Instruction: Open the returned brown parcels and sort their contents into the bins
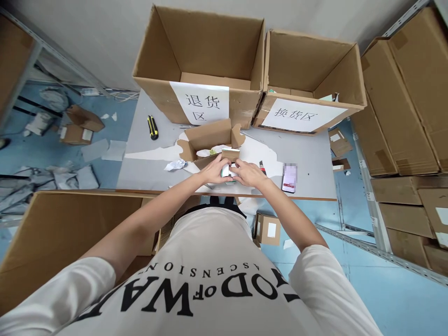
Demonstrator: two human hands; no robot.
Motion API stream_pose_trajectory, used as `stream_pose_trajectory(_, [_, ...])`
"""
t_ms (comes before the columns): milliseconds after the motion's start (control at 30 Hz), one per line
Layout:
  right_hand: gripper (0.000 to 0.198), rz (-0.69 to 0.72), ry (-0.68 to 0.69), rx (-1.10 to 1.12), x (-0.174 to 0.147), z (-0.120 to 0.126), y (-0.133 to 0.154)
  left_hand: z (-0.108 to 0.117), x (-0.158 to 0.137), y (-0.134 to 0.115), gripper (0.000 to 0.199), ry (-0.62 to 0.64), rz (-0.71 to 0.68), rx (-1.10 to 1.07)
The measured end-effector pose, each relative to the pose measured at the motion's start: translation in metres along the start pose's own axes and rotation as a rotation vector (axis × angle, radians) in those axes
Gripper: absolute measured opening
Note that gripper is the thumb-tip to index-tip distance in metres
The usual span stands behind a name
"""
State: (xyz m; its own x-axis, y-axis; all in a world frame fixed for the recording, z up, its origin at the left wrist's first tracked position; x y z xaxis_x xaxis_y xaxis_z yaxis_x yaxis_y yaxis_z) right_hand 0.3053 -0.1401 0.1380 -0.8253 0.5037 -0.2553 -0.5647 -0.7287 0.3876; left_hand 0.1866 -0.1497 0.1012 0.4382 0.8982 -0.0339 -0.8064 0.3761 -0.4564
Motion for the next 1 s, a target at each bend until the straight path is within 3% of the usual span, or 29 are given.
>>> stream_pose_trajectory(200, [0.034, -0.016, 0.014, -0.014, 0.002, 0.009, 0.008, 0.007, 0.002, 0.001, 0.068, -0.103, -0.056, -0.097])
stream_pose_trajectory(333, [0.034, -0.128, -0.137, 0.092, -0.010, 0.012, -0.011, 0.009, -0.004, 0.010, 0.065, -0.173, -0.025, -0.102])
stream_pose_trajectory(500, [0.032, -0.176, -0.361, 0.266, -0.032, -0.013, -0.039, -0.004, -0.016, 0.021, 0.066, -0.220, -0.026, -0.109])
stream_pose_trajectory(700, [0.031, -0.299, -0.523, 0.156, -0.043, -0.034, -0.031, -0.018, -0.020, 0.026, 0.059, -0.276, 0.028, -0.124])
stream_pose_trajectory(900, [0.038, -0.117, -0.465, 0.178, -0.042, -0.028, -0.004, -0.009, -0.020, 0.028, 0.062, -0.338, 0.061, -0.125])
stream_pose_trajectory(1000, [0.046, -0.141, -0.446, 0.206, -0.035, -0.016, -0.009, -0.008, -0.019, 0.031, 0.073, -0.335, 0.068, -0.122])
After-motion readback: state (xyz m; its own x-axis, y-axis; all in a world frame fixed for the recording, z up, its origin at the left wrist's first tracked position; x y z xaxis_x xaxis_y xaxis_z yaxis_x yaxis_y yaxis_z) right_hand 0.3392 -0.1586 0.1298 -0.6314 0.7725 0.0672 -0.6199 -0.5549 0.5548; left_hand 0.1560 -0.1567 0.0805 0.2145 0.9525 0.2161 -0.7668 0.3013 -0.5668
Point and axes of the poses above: each hand's wrist, its own x-axis towards the middle knuckle, its own z-axis out of the back of the hand, y = z × x, the point moved 7 cm from there along x, towards the middle knuckle, and after that the axes turned 14 degrees about x, right-handed, at the moved point
